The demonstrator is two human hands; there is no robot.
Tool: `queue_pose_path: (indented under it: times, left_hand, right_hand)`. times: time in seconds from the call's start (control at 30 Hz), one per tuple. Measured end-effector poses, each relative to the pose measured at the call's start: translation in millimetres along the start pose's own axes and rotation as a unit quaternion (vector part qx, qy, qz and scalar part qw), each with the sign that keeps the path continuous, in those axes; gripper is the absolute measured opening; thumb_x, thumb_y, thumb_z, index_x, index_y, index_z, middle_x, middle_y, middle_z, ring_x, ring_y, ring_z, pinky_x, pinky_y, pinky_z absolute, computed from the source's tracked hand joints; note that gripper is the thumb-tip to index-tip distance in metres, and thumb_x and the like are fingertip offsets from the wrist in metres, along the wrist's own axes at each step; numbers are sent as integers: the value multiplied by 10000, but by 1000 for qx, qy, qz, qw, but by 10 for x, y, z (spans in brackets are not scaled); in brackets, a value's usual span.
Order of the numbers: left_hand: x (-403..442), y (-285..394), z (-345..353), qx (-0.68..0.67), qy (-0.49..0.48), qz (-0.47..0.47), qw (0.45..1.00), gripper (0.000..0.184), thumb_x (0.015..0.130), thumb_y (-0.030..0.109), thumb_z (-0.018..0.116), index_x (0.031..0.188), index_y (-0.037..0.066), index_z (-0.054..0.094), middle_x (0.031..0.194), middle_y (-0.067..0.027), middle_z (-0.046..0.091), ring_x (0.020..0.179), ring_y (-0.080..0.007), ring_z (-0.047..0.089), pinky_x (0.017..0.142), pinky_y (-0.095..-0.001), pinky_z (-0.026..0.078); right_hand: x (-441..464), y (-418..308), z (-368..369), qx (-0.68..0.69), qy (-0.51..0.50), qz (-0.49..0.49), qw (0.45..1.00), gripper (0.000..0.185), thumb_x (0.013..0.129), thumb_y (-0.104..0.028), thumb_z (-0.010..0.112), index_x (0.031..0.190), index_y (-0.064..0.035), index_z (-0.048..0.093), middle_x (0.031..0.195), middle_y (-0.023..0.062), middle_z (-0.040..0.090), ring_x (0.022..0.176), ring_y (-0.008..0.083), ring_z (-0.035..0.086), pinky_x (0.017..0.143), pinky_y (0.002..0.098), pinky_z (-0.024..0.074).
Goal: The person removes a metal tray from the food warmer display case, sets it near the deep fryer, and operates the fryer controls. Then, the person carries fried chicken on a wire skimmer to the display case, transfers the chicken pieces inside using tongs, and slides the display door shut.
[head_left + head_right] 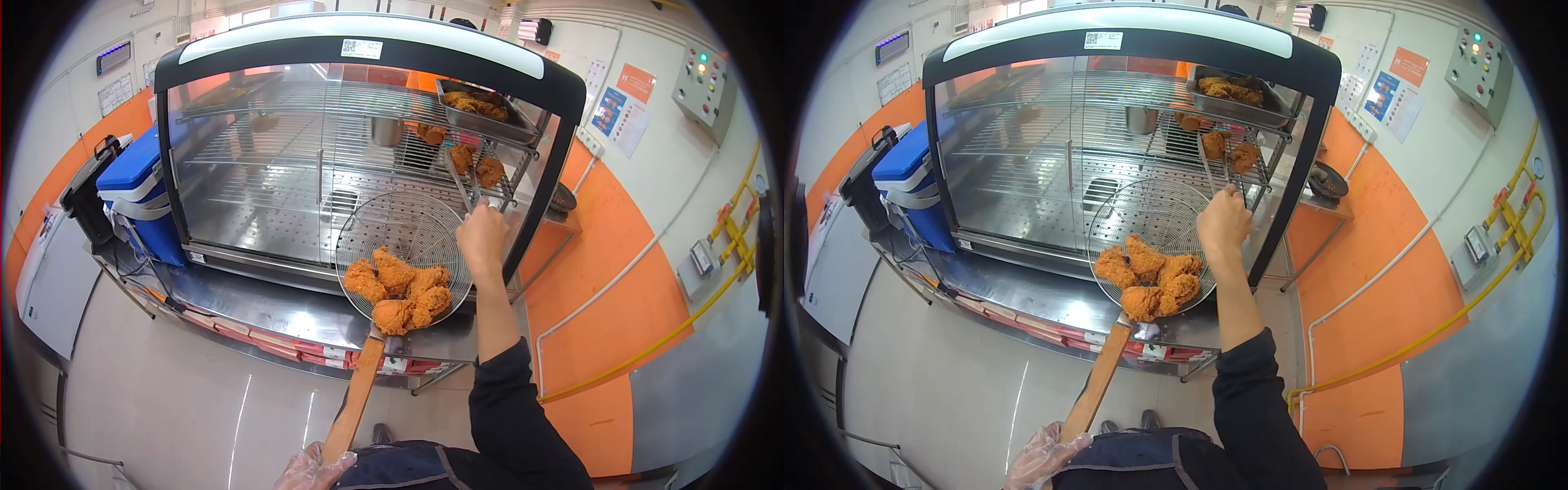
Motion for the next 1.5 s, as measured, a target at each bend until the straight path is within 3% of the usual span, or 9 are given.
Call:
queue_pose_path:
  times: [0.3,0.43,0.53,0.6,0.73,0.97,1.07,1.17,1.5]
  left_hand:
    - [-78,89,-30,11,5,21,1000,461,714,392,747,881,3,563,616,-17,490,563,-102,467,510,-252,363]
    - [-88,191,-60,81,0,-17,997,469,727,371,741,941,-9,569,620,-46,494,575,-138,483,538,-282,391]
    - [-273,159,-85,73,-19,160,984,330,897,356,496,896,52,625,799,-168,586,790,-321,560,759,-424,444]
    - [-250,130,-94,91,-11,185,978,326,889,355,507,899,50,623,791,-164,583,781,-314,557,750,-419,442]
    - [-151,129,-85,82,3,128,988,322,873,355,531,907,46,618,776,-156,575,764,-300,551,732,-408,438]
    - [-38,123,-84,63,9,66,996,325,845,353,572,920,39,610,749,-142,561,733,-276,542,701,-388,432]
    - [2,126,-94,59,6,60,996,330,833,352,589,926,36,607,738,-136,555,720,-265,537,688,-380,429]
    - [4,137,-94,60,7,52,997,337,821,352,607,932,34,603,727,-130,550,707,-255,533,674,-372,427]
    - [-7,119,-71,58,13,34,998,375,781,349,666,951,24,592,689,-109,530,663,-220,520,630,-344,418]
  right_hand:
    - [695,-43,-15,-9,3,14,1000,180,728,-63,576,851,54,637,898,266,633,862,416,627,758,450,515]
    - [1023,-127,167,-22,-13,14,1000,216,736,-85,582,890,48,651,910,261,636,881,413,624,781,442,512]
    - [1180,-171,311,-21,-28,10,999,223,737,-101,589,892,47,652,908,252,639,884,409,624,799,436,507]
    - [1210,-172,387,-6,-22,17,1000,226,734,-108,597,887,48,652,924,251,637,896,405,622,808,433,504]
    - [1067,-201,196,2,-36,30,999,224,728,-114,610,869,55,648,962,268,622,924,408,611,810,442,498]
    - [96,208,-353,12,16,-54,998,430,797,-153,604,1133,84,479,896,257,592,858,417,596,754,466,480]
    - [-223,376,-420,23,57,-25,998,355,786,-162,608,1071,36,534,822,242,593,813,407,590,731,476,453]
    - [-312,353,-496,-12,24,-9,1000,486,812,-179,596,1193,83,447,910,252,580,855,411,594,743,461,478]
    - [-224,409,-414,-13,21,19,1000,320,815,-150,585,1008,99,528,862,249,605,815,413,610,723,466,488]
Point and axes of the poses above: each hand's wrist, its own x-axis towards the middle knuckle, its own z-axis out of the palm, y = z × x, the point moved 1 cm from there along x, towards the middle knuckle
